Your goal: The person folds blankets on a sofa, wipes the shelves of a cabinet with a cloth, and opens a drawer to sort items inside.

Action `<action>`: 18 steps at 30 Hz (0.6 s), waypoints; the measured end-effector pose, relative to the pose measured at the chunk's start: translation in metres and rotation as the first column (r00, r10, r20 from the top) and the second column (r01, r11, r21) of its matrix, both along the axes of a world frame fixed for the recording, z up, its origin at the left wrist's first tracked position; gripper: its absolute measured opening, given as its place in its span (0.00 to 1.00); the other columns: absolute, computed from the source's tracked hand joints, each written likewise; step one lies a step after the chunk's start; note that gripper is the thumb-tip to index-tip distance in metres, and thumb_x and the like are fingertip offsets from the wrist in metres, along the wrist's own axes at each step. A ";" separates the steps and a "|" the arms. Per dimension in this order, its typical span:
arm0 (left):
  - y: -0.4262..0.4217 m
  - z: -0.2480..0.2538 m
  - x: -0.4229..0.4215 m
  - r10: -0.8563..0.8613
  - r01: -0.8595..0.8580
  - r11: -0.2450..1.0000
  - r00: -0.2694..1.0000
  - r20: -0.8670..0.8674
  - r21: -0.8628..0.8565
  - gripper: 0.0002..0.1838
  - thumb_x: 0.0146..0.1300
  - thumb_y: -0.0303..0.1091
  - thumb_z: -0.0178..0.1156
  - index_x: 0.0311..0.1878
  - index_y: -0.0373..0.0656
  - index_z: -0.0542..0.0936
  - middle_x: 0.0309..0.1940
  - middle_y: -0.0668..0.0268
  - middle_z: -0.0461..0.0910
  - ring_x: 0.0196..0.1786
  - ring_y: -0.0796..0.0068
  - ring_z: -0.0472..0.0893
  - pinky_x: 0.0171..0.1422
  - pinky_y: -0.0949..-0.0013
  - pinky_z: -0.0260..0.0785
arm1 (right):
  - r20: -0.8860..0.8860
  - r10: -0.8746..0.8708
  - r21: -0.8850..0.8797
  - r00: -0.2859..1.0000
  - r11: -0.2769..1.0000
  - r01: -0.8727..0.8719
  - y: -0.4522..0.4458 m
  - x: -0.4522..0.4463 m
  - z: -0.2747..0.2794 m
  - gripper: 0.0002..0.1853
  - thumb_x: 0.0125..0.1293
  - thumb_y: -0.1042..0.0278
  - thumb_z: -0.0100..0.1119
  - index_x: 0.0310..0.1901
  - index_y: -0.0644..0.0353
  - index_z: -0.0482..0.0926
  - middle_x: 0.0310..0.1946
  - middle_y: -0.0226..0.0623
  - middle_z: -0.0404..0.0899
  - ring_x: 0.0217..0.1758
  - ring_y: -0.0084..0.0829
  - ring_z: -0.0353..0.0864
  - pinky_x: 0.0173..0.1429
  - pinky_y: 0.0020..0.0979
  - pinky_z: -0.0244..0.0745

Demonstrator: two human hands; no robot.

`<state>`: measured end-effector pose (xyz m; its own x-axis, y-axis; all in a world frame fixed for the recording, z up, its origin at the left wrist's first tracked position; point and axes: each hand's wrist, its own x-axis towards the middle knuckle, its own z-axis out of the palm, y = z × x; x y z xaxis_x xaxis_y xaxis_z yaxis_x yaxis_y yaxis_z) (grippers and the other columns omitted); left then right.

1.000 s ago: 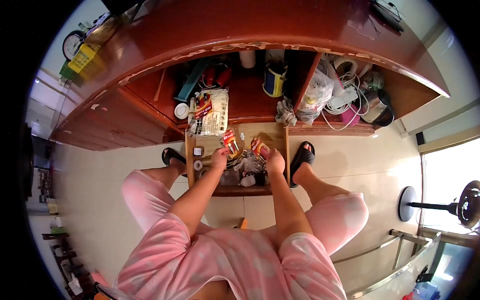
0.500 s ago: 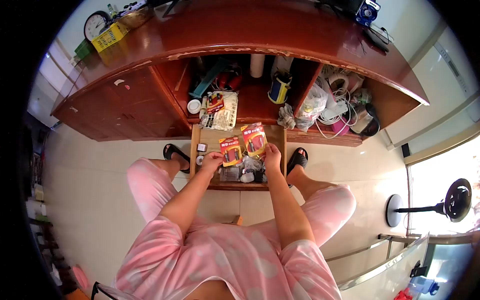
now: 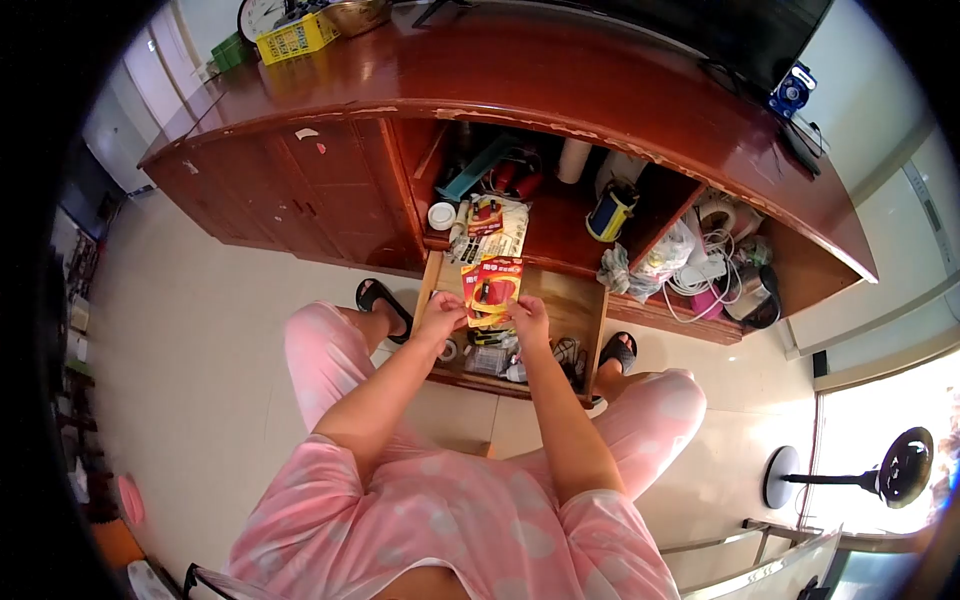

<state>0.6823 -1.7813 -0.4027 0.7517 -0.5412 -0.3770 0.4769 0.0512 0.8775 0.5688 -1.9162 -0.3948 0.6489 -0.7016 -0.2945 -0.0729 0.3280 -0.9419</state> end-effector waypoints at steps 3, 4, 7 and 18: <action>-0.001 0.014 0.015 -0.101 0.098 0.992 0.994 0.034 0.078 0.10 0.56 0.19 0.57 0.39 0.43 0.70 0.34 0.68 0.73 0.38 0.77 0.76 0.41 0.76 0.72 | 0.117 0.055 0.124 0.992 0.990 -0.070 0.009 0.006 0.017 0.16 0.63 0.67 0.56 0.51 0.59 0.67 0.44 0.33 0.75 0.43 0.26 0.76 0.42 0.27 0.74; -0.002 0.020 0.022 -0.142 0.137 0.986 0.988 0.055 0.093 0.11 0.56 0.19 0.57 0.40 0.43 0.70 0.35 0.68 0.73 0.38 0.77 0.76 0.41 0.76 0.72 | 0.132 0.065 0.125 0.989 0.989 -0.081 0.009 0.009 0.019 0.18 0.63 0.68 0.56 0.53 0.58 0.66 0.45 0.34 0.74 0.44 0.26 0.76 0.42 0.28 0.74; -0.009 0.038 0.045 -0.278 0.263 0.953 0.956 0.090 0.150 0.14 0.55 0.19 0.57 0.45 0.42 0.69 0.40 0.65 0.73 0.42 0.75 0.76 0.44 0.75 0.72 | 0.182 0.053 0.150 0.982 0.985 -0.081 0.006 0.021 0.024 0.19 0.63 0.69 0.55 0.55 0.57 0.65 0.46 0.34 0.74 0.44 0.26 0.75 0.40 0.28 0.75; -0.048 0.056 0.081 -0.389 0.321 0.914 0.870 0.304 0.249 0.33 0.53 0.24 0.59 0.63 0.36 0.58 0.54 0.54 0.69 0.54 0.68 0.72 0.56 0.70 0.65 | 0.128 -0.161 0.049 0.979 0.986 0.156 -0.054 0.127 -0.009 0.11 0.59 0.70 0.61 0.38 0.56 0.67 0.30 0.30 0.73 0.33 0.23 0.75 0.33 0.27 0.76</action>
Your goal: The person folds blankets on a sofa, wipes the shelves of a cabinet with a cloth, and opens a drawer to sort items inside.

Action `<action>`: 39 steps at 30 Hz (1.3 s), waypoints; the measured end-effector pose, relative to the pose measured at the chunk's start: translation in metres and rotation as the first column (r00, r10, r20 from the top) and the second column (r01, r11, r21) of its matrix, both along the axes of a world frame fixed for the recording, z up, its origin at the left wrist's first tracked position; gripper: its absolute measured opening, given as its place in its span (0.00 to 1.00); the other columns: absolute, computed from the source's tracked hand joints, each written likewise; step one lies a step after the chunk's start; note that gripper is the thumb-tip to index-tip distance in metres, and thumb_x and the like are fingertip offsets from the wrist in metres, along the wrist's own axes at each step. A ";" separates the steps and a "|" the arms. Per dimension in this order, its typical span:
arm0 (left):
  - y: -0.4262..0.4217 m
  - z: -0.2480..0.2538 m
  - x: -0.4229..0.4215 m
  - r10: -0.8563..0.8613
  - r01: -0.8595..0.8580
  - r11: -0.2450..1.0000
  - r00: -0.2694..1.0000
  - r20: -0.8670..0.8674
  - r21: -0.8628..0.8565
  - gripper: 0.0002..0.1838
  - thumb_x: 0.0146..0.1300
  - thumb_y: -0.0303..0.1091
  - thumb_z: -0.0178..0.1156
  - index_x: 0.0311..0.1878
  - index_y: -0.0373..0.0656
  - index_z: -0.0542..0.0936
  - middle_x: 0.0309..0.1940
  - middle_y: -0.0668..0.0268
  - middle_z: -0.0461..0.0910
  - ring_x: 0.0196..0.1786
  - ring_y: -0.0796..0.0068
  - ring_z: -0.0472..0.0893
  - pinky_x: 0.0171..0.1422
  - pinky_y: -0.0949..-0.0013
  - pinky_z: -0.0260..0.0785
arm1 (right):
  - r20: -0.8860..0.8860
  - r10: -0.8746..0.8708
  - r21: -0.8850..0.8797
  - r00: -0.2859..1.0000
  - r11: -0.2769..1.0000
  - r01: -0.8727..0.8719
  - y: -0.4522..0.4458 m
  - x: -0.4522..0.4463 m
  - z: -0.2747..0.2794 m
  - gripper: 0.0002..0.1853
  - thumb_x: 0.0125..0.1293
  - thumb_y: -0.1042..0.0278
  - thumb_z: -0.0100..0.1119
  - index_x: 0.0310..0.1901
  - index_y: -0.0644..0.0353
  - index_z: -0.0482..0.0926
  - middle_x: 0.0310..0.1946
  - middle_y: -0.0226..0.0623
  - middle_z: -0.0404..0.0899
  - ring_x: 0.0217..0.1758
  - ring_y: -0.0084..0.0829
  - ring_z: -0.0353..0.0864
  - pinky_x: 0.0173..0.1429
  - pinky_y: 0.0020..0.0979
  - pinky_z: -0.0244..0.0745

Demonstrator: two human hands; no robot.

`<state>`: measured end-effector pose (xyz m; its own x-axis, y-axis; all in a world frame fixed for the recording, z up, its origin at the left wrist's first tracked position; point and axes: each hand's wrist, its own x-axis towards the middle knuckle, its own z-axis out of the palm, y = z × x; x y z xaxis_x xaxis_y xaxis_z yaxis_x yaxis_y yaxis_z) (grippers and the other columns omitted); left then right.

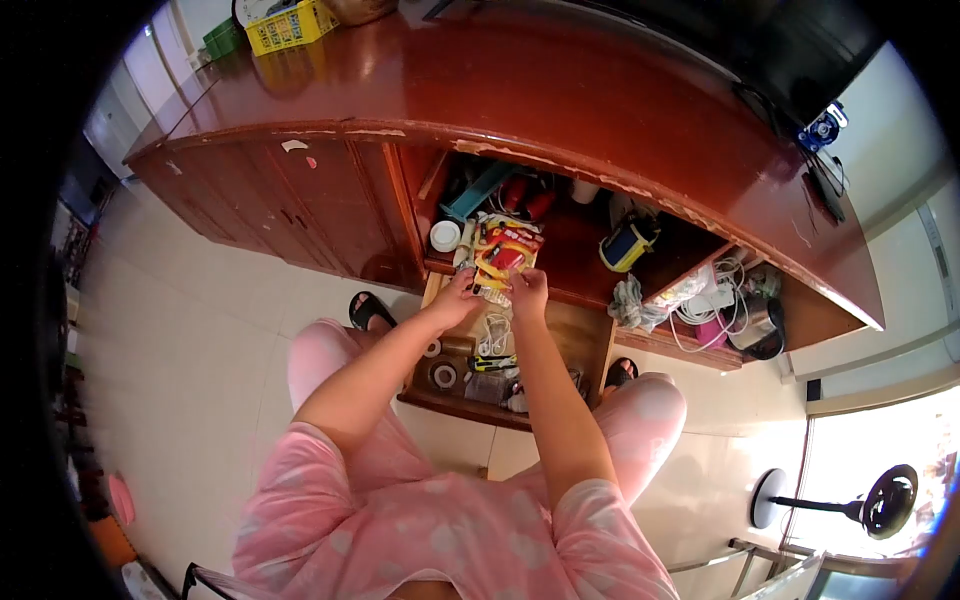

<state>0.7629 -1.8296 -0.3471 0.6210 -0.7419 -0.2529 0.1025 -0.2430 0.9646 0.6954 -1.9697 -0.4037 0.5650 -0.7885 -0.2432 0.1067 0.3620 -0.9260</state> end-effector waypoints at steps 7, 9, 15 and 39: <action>-0.011 -0.095 0.054 -0.060 0.010 0.991 0.929 0.366 0.137 0.39 0.55 0.27 0.60 0.68 0.38 0.51 0.59 0.53 0.65 0.57 0.61 0.71 0.54 0.67 0.67 | -0.234 -0.120 -0.301 0.965 0.952 0.046 -0.037 0.104 -0.038 0.11 0.55 0.71 0.63 0.36 0.60 0.71 0.28 0.34 0.75 0.32 0.26 0.77 0.31 0.29 0.76; -0.013 -0.094 0.059 -0.052 0.006 0.993 0.916 0.397 0.116 0.37 0.55 0.31 0.60 0.67 0.38 0.55 0.58 0.52 0.67 0.55 0.59 0.73 0.55 0.65 0.67 | -0.400 -0.212 -0.450 0.892 0.893 0.010 -0.032 0.111 -0.030 0.12 0.51 0.70 0.65 0.35 0.62 0.74 0.29 0.37 0.78 0.33 0.28 0.78 0.33 0.31 0.74; -0.021 -0.082 0.062 -0.051 -0.022 0.982 0.923 0.381 0.186 0.37 0.54 0.35 0.61 0.65 0.37 0.57 0.59 0.47 0.64 0.61 0.54 0.66 0.62 0.61 0.60 | -0.379 -0.118 -0.568 0.918 0.813 -0.130 -0.046 0.124 -0.051 0.15 0.43 0.70 0.63 0.34 0.63 0.73 0.32 0.45 0.77 0.37 0.45 0.77 0.42 0.38 0.72; 0.005 -0.073 -0.050 -0.484 0.418 0.875 0.774 0.408 0.245 0.11 0.61 0.32 0.56 0.45 0.40 0.76 0.32 0.67 0.80 0.34 0.78 0.77 0.41 0.73 0.69 | -0.678 -0.298 -0.608 0.672 0.742 -0.284 -0.078 -0.199 -0.066 0.12 0.64 0.61 0.49 0.46 0.55 0.72 0.36 0.42 0.80 0.44 0.42 0.78 0.47 0.40 0.70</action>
<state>0.7133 -1.8248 -0.4199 0.2905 -0.9450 -0.1504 -0.4810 -0.2802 0.8307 0.4968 -2.0478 -0.4694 0.4368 -0.8995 -0.0046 -0.6646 -0.3193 -0.6755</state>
